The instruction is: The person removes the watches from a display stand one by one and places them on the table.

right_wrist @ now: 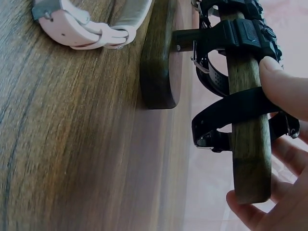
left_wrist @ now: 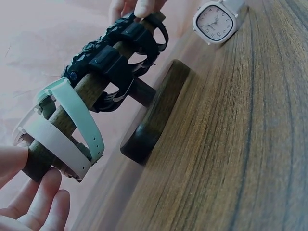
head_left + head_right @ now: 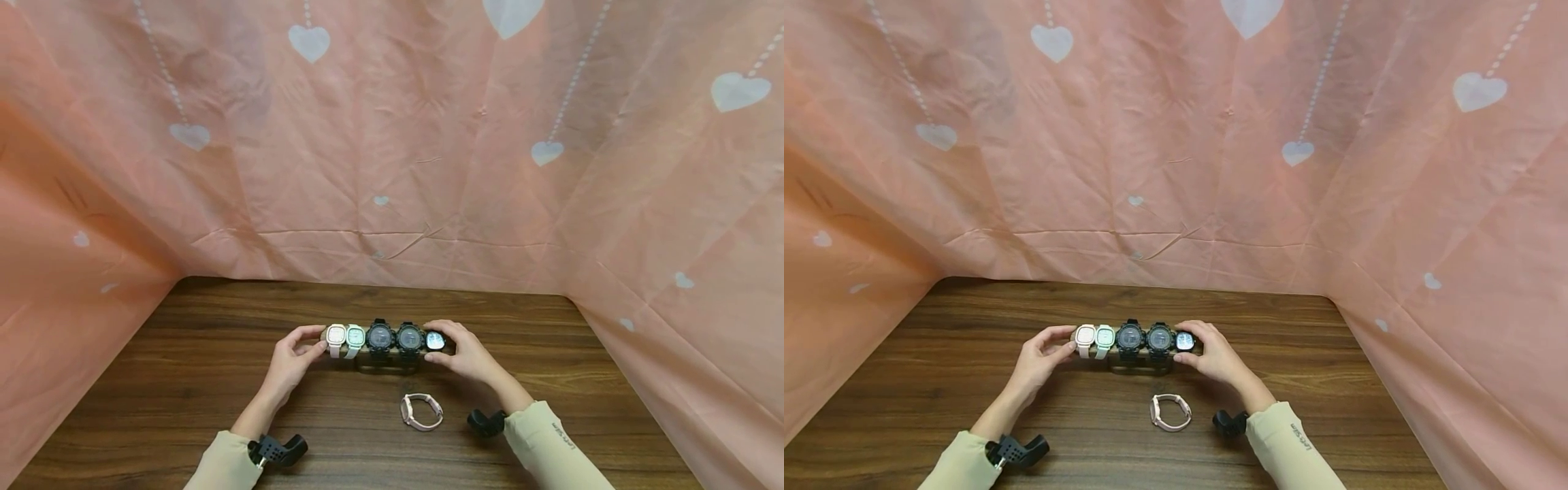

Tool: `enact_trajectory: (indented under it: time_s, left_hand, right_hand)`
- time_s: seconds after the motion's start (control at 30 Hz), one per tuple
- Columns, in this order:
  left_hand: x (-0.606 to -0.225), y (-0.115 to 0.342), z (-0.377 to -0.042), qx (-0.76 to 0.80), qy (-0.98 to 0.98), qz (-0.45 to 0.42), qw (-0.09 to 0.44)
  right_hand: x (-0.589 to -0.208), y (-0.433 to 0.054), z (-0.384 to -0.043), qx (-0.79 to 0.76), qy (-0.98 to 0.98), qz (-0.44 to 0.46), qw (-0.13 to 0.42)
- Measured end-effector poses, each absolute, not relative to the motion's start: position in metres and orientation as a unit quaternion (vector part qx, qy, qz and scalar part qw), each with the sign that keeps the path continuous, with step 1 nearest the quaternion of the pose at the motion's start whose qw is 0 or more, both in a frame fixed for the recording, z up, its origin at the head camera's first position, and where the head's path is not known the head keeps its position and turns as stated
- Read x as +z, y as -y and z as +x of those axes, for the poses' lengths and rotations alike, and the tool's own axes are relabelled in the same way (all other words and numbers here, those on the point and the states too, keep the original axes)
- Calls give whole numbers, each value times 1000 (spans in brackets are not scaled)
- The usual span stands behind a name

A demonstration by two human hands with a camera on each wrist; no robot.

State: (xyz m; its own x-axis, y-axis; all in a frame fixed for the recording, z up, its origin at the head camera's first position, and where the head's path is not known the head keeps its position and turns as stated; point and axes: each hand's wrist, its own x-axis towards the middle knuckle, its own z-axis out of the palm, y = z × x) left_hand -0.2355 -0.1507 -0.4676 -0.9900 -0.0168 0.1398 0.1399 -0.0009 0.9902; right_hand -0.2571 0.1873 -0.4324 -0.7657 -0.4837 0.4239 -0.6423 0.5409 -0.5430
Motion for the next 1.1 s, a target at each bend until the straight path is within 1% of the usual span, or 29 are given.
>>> enact_trajectory:
  time_s: [0.27,0.57,0.83,1.1]
  left_hand:
    - [-466,148,-234,-711,700,-47,54]
    - [-465,148,-232,-709,701,-37,65]
    - [-466,151,-232,-717,694,-39,59]
    - [-446,149,-221,-713,698,-42,54]
  right_hand:
    - [-434,-190,-256,360,874,309,110]
    - [-435,-191,-257,352,880,299,107]
    - [-435,-192,-255,347,885,285,120]
    - [-434,-195,-256,349,887,281,112]
